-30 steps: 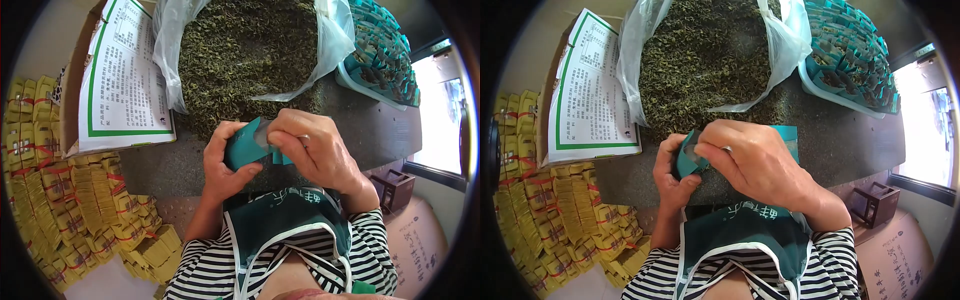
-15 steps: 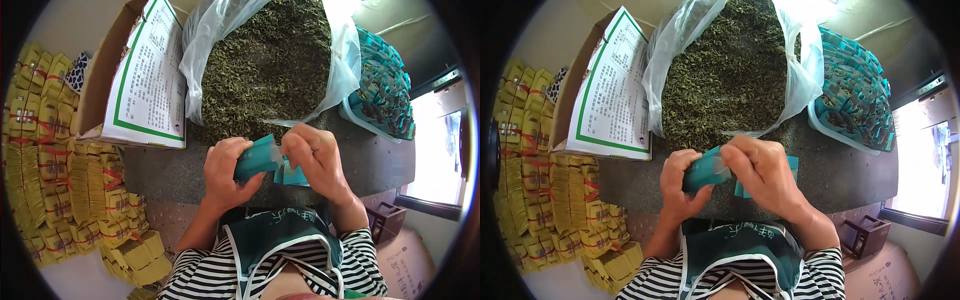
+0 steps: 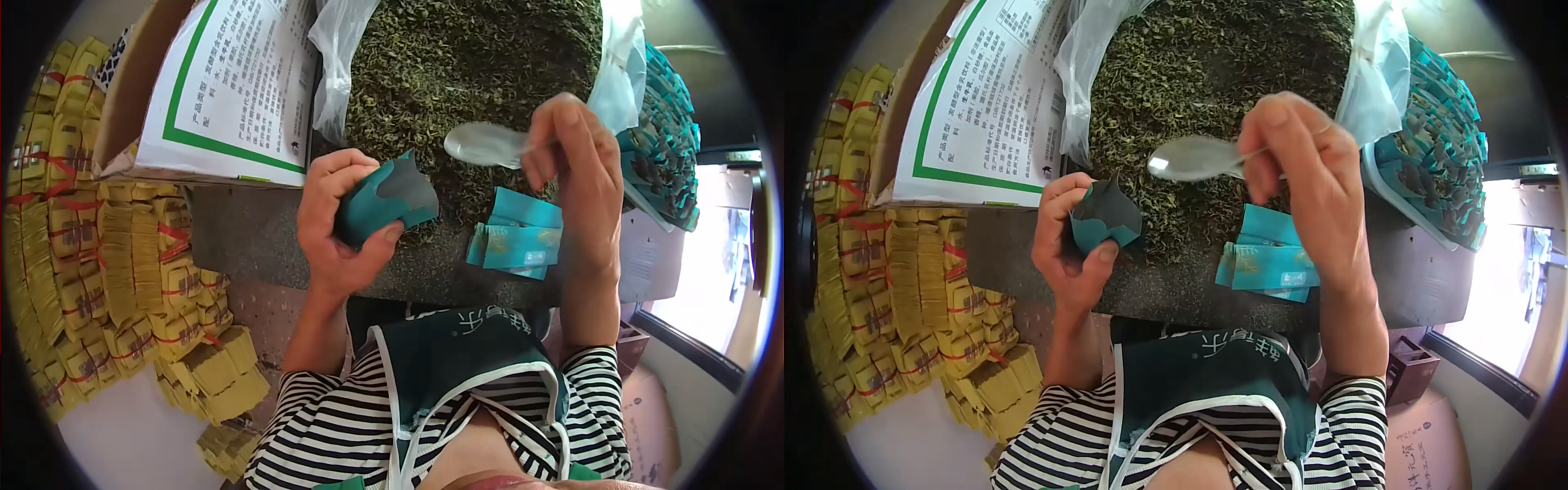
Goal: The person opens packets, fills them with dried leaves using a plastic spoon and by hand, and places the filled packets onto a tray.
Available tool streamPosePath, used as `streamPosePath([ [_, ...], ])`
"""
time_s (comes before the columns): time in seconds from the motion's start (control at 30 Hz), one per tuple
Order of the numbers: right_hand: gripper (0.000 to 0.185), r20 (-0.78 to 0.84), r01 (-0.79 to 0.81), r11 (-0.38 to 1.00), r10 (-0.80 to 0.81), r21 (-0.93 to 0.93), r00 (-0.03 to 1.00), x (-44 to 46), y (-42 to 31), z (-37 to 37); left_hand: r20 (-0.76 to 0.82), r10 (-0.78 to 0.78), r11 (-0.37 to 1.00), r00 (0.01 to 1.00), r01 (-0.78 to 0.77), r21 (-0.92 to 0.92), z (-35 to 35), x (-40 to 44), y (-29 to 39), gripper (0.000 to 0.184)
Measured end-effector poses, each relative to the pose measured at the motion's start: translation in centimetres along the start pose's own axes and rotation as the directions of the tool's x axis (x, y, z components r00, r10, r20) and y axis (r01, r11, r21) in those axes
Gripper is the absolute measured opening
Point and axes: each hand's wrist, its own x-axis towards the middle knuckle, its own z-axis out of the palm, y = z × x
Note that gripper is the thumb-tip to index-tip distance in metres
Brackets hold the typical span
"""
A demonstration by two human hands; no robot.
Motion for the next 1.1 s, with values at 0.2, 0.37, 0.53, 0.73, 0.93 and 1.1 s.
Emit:
streamPosePath([
  [0.2, 0.028, 0.025, 0.119, 0.746, -0.135, -0.655, 0.990, 4.3, 4.2, -0.2, -0.008, -0.016, 0.998, 1.000, 0.017, 0.061, -0.5, 0.3, -0.7, 0.047],
  [0.37, 0.027, 0.175, 0.301, 0.552, -0.268, -0.778, 0.947, 7.2, 7.7, 2.5, -0.040, -0.104, 0.993, 0.994, 0.106, 0.055, -1.0, 0.3, -1.4, 0.047],
  [0.53, 0.030, 0.164, 0.132, 0.828, -0.049, -0.545, 0.985, 9.5, 9.4, 3.5, -0.062, -0.145, 0.988, 0.988, 0.147, 0.035, -0.5, 0.4, -1.2, 0.048],
  [0.73, 0.031, 0.195, -0.022, 0.969, 0.073, -0.248, 0.978, 9.5, 8.3, 1.1, -0.026, -0.094, 0.994, 0.995, 0.095, 0.056, -0.1, 1.0, -2.0, 0.046],
  [0.93, 0.030, 0.191, 0.025, 0.978, 0.015, -0.209, 0.982, 8.2, 4.9, -1.5, 0.008, -0.032, 0.994, 0.999, 0.030, 0.105, 1.2, 2.4, -2.0, 0.046],
  [1.1, 0.031, 0.223, -0.005, 0.985, 0.044, -0.172, 0.974, 6.0, 1.3, -2.0, 0.041, 0.023, 0.986, 0.999, -0.029, 0.164, 2.0, 3.0, -1.7, 0.047],
])
